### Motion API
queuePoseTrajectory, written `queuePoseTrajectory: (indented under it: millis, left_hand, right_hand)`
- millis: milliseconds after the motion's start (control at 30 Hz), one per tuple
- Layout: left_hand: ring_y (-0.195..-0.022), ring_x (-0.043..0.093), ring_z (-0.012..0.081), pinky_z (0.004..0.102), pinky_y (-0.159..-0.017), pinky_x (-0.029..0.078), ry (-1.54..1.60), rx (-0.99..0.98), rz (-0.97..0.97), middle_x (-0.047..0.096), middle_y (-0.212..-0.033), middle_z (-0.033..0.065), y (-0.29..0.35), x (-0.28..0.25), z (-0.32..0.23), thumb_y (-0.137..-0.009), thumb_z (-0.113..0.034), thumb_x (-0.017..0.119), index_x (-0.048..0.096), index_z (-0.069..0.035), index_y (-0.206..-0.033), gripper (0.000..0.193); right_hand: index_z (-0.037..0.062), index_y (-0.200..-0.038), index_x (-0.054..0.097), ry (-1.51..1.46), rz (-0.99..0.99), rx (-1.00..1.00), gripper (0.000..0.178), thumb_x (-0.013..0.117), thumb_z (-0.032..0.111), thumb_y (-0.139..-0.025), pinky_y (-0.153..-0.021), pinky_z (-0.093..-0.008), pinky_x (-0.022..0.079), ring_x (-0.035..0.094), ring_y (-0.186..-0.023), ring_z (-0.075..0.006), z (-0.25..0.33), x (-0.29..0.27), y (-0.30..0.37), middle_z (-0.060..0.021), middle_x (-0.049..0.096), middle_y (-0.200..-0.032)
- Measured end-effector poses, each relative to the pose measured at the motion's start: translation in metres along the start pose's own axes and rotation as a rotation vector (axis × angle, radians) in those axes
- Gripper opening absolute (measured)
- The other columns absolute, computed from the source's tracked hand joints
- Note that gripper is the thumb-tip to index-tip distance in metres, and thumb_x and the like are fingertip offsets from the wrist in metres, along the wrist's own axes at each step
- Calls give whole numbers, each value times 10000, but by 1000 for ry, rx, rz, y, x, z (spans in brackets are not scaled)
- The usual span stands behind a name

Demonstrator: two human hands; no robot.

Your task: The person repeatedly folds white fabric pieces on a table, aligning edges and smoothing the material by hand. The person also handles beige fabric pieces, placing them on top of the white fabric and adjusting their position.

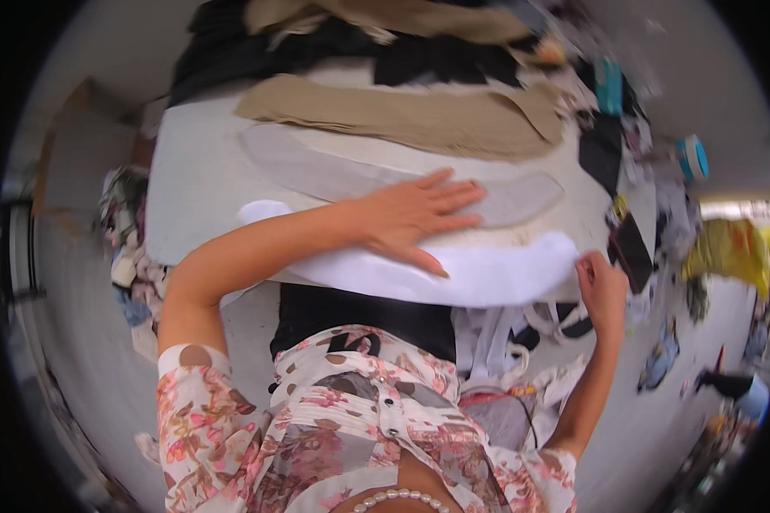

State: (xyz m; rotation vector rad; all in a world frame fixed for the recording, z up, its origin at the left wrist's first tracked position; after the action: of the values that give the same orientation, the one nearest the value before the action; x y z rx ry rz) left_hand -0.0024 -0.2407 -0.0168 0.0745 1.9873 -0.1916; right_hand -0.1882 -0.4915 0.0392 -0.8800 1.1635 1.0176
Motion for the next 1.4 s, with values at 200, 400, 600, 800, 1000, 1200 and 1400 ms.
queuePoseTrajectory:
  millis: [200,400,600,800,1000,1200,1400]
  left_hand:
    - [-1482,106,350,541,-1186,11,70,30,-87,137,-1578,241,4,-6,-2,-848,-714,471,338,-118,-1494,889]
    - [-1477,138,351,606,-1160,40,41,76,-271,196,-1567,235,11,-32,-18,-859,-648,514,471,-115,-1407,766]
    - [-1270,437,333,617,-1088,250,-71,-86,-454,605,-1064,139,64,-54,-24,-871,-387,642,666,-85,-936,310]
    - [-919,625,283,450,-914,469,-12,-432,-777,655,-862,83,145,-87,-7,-816,-168,710,677,-87,-884,111]
    - [-813,625,130,294,-704,500,529,-949,-1179,669,-845,40,209,-100,48,-892,-218,656,689,-57,-921,167]
    - [-803,610,119,262,-636,488,1069,-1158,-1313,657,-867,33,224,-94,86,-954,-353,592,666,-39,-1056,338]
    - [-693,559,80,221,-546,428,1148,-1092,-1243,645,-857,-2,186,-110,99,-927,-309,633,667,-67,-1019,261]
  right_hand:
    - [76,-974,620,-21,-198,48,154,682,46,-836,-542,-334,440,558,-531,-227,15,-39,-24,-86,584,-630]
    - [0,-907,650,-512,-128,-255,76,669,0,-833,-619,-271,462,578,-647,-162,134,-29,-112,-89,639,-780]
    - [21,-885,681,-697,70,-568,115,699,79,-787,-655,-335,500,643,-712,-251,295,48,-211,-122,670,-842]
    - [43,-835,686,-457,-129,-671,110,701,134,-775,-691,-420,508,649,-769,-332,367,105,-256,-130,673,-825]
    - [46,-858,703,-493,-164,-692,103,670,129,-807,-691,-412,505,649,-777,-327,362,100,-255,-136,664,-820]
    - [73,-844,706,-628,-251,-660,83,679,124,-784,-655,-414,500,638,-760,-318,350,73,-245,-97,660,-812]
    - [115,-969,684,-497,-452,-930,197,695,104,-773,-743,-391,521,623,-914,-310,357,35,-214,-72,652,-978]
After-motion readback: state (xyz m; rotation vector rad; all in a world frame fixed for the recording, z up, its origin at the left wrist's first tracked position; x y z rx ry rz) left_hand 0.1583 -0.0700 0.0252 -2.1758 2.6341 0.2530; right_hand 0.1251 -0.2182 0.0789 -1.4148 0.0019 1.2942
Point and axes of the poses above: each hand's wrist, its own y-axis away from the middle knuckle, its own x-axis out of the palm, z = x × y, the point moved 5 cm from there along -y, towards the middle knuckle
